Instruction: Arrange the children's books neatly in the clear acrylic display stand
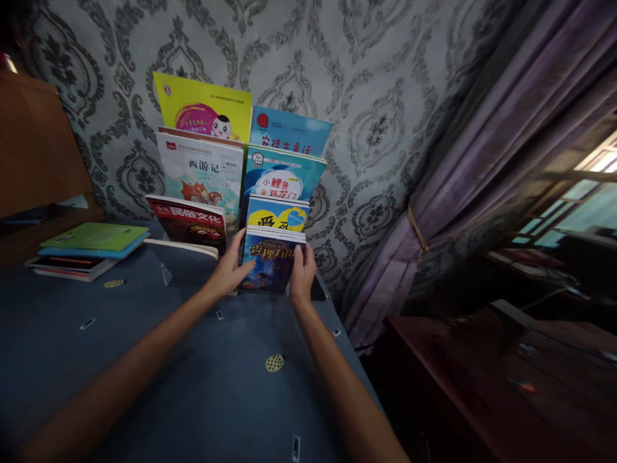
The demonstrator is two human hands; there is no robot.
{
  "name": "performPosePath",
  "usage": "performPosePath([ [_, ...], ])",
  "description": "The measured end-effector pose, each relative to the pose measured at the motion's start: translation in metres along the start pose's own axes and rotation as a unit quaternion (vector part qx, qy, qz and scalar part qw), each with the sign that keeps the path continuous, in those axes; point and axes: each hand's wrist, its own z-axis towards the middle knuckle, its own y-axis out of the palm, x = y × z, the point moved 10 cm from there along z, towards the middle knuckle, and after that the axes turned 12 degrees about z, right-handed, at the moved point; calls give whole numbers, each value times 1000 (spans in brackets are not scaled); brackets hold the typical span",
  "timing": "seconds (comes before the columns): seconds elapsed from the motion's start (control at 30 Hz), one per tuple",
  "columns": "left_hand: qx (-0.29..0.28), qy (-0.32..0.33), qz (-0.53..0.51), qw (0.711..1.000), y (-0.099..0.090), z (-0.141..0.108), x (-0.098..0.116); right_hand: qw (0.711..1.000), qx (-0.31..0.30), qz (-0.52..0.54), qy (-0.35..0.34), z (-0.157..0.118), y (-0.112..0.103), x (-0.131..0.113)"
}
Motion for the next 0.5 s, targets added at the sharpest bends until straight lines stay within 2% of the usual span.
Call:
performPosePath([
  [0.23,-32,-14,-21,999,3,-1,-9,999,11,43,24,10,-2,3],
  [0.37,-41,-46,-26,998,1,-1,-21,988,72,113,82,39,-29,6],
  [0.5,-54,-47,-27,997,1,-2,-17,979,83,159,94,70,-56,-4],
])
